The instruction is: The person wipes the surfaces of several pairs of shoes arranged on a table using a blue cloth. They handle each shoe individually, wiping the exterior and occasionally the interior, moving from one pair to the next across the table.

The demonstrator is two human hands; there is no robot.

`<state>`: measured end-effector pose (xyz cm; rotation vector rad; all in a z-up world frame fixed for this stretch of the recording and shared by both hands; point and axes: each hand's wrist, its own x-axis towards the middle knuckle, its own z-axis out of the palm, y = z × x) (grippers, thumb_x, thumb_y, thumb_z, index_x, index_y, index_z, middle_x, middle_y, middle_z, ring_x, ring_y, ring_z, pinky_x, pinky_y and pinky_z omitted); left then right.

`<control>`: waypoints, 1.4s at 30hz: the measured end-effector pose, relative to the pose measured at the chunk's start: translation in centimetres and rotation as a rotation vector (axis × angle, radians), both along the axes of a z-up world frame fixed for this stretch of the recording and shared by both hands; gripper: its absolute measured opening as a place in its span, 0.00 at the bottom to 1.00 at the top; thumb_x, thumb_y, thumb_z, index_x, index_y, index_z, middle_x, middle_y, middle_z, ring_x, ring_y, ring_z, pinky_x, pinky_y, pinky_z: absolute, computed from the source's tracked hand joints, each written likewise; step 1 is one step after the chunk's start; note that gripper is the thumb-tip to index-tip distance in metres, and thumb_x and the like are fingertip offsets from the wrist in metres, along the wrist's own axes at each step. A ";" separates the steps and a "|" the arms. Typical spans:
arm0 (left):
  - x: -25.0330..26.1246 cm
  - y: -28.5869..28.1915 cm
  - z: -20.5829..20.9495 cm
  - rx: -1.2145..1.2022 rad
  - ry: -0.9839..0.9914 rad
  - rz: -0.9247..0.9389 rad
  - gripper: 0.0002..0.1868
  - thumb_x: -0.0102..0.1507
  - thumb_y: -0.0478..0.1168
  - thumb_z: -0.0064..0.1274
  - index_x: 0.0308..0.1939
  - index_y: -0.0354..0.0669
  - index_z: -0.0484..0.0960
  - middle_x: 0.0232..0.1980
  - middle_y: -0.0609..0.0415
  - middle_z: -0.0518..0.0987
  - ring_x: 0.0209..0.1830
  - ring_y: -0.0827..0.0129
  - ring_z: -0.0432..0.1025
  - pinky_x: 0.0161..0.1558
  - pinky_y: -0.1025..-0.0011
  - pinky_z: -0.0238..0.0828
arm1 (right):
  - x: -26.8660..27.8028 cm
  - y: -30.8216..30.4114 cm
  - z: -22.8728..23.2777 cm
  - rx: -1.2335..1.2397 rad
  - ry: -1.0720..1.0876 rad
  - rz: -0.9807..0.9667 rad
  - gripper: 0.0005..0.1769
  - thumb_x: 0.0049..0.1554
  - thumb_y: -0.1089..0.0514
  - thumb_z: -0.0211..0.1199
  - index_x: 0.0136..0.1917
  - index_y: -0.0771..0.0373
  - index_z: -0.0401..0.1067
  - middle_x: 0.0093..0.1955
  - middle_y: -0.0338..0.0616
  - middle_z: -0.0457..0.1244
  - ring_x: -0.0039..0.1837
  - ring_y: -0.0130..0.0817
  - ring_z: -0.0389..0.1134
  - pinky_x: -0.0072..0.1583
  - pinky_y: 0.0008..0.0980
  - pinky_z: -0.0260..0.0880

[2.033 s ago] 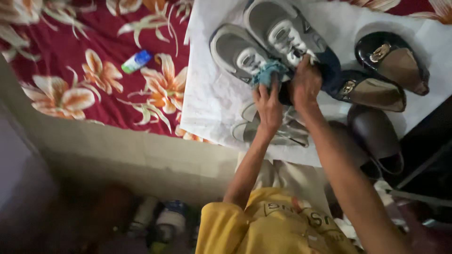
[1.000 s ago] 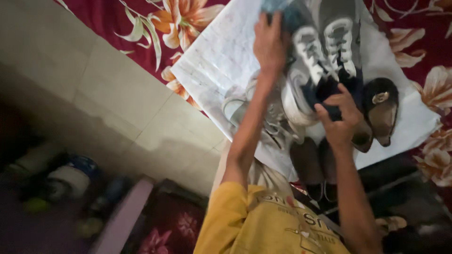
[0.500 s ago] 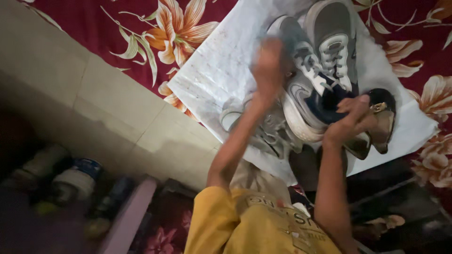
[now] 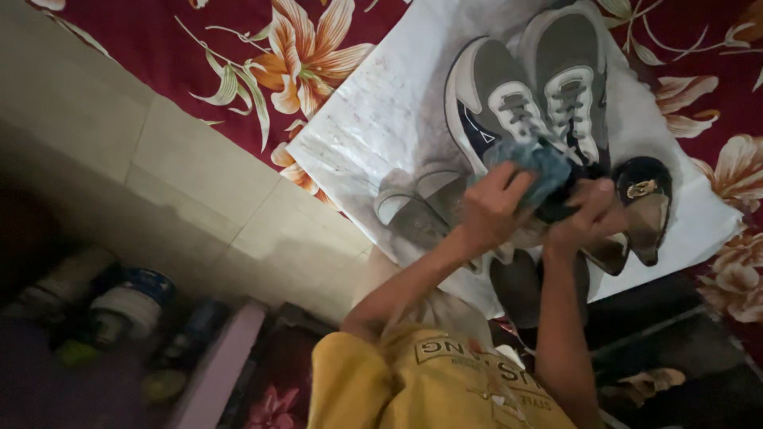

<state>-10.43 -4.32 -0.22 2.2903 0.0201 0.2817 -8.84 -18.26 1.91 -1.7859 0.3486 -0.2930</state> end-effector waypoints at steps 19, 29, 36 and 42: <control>13.6 9.2 -11.8 0.446 0.089 0.060 0.21 0.64 0.40 0.54 0.62 0.48 0.77 0.59 0.47 0.76 0.49 0.53 0.72 0.43 0.57 0.73 | 0.9 -1.0 4.3 -1.093 0.235 0.607 0.17 0.64 0.58 0.64 0.60 0.72 0.69 0.57 0.57 0.64 0.67 0.58 0.64 0.78 0.61 0.44; 4.9 -5.2 4.6 -0.242 0.093 -0.140 0.23 0.60 0.31 0.54 0.60 0.47 0.74 0.56 0.48 0.73 0.51 0.52 0.74 0.46 0.60 0.75 | 1.6 -7.1 5.5 -0.713 0.267 0.269 0.27 0.72 0.56 0.53 0.35 0.78 0.65 0.35 0.61 0.59 0.36 0.54 0.61 0.45 0.49 0.58; 16.1 -6.5 -2.1 0.068 0.043 -0.101 0.25 0.60 0.34 0.51 0.63 0.49 0.71 0.58 0.45 0.77 0.49 0.56 0.76 0.43 0.64 0.77 | 2.8 -8.6 4.0 -0.614 0.177 -0.075 0.28 0.76 0.53 0.51 0.41 0.78 0.68 0.33 0.57 0.61 0.37 0.39 0.60 0.44 0.46 0.59; 10.1 -9.8 -0.4 0.294 0.008 -0.460 0.16 0.69 0.37 0.52 0.61 0.46 0.73 0.55 0.51 0.80 0.55 0.59 0.78 0.45 0.59 0.78 | 4.9 -10.3 5.1 -0.680 0.267 -0.030 0.32 0.78 0.55 0.49 0.36 0.76 0.70 0.33 0.57 0.61 0.37 0.44 0.60 0.43 0.44 0.60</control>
